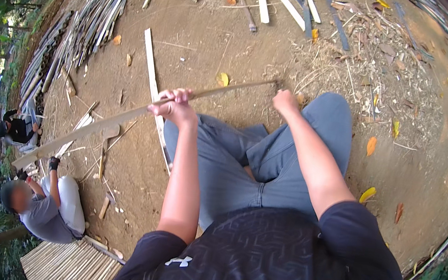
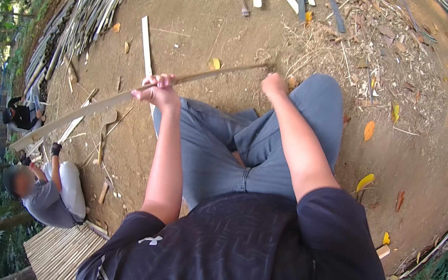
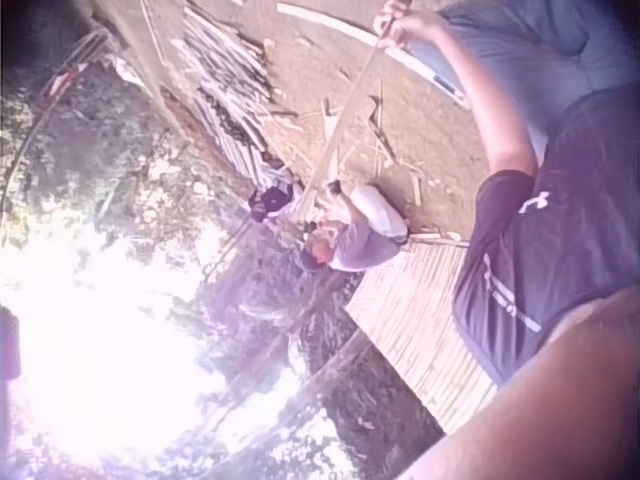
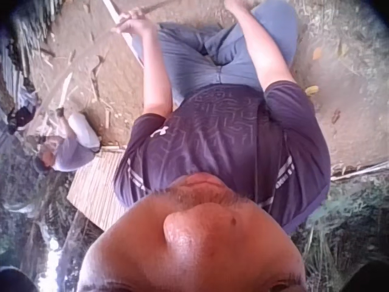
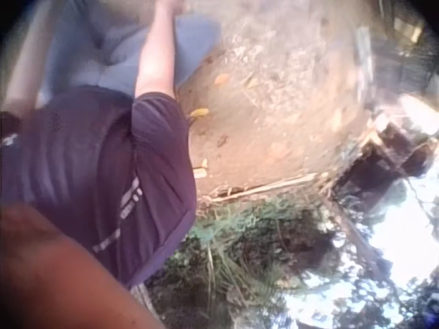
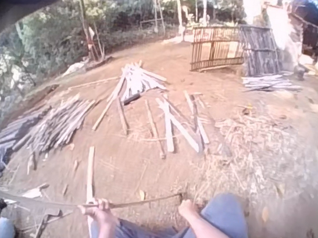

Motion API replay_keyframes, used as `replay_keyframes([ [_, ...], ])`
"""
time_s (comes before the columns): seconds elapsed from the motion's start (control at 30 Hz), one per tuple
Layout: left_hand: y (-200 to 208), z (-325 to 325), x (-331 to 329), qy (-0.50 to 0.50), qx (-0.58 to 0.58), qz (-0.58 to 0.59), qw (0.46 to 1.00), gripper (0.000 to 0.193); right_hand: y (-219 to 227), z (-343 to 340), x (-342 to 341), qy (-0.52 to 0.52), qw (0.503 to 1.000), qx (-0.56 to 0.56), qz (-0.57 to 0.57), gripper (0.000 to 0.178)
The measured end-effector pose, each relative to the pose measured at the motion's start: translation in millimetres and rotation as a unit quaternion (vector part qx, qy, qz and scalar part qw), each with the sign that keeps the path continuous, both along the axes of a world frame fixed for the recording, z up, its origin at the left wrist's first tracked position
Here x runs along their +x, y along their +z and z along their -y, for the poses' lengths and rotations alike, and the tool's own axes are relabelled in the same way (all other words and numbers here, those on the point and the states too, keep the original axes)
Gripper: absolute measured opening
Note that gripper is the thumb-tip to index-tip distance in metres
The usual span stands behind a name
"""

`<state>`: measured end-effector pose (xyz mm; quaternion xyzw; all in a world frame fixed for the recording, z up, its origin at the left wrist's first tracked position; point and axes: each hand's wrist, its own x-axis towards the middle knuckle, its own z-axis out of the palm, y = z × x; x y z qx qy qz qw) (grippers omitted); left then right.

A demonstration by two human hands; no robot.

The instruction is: The person scrapes a long bamboo strip with a knife, drawing the blade across the surface and edges while sitting cross-legged on the ground.

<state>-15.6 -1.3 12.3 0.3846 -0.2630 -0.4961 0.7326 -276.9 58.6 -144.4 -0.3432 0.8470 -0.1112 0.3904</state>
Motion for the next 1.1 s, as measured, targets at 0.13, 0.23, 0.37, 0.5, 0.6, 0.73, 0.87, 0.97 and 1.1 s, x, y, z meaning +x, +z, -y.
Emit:
replay_keyframes([
  [0.13,-3,5,12,-0.001,-0.024,0.004,1.000,0.090,6,11,16,-0.042,0.999,-0.006,-0.026,0.033],
  [0.23,5,-2,8,0.014,-0.016,0.020,1.000,0.090,4,18,4,-0.046,0.998,0.035,-0.012,0.032],
  [0.37,8,2,-7,-0.029,-0.035,-0.007,0.999,0.089,-52,24,-27,0.014,0.996,0.018,-0.084,0.034],
  [0.5,10,1,7,-0.016,-0.056,0.038,0.998,0.089,-30,31,1,-0.068,0.997,0.042,0.006,0.037],
  [0.6,13,-4,0,-0.005,-0.039,0.042,0.998,0.089,1,20,18,-0.113,0.994,0.001,-0.011,0.040],
  [0.73,11,-4,-4,0.020,-0.031,0.047,0.998,0.089,18,4,28,-0.080,0.996,-0.032,-0.012,0.050],
  [0.87,10,3,3,-0.017,-0.047,0.039,0.998,0.088,10,10,7,-0.056,0.998,-0.006,-0.010,0.049],
  [0.97,12,-5,8,-0.001,-0.028,0.063,0.998,0.087,25,18,22,0.007,1.000,0.001,-0.022,0.043],
  [1.1,22,-4,-16,-0.022,-0.051,0.060,0.997,0.088,-46,24,-19,0.019,0.998,0.039,-0.038,0.036],
])
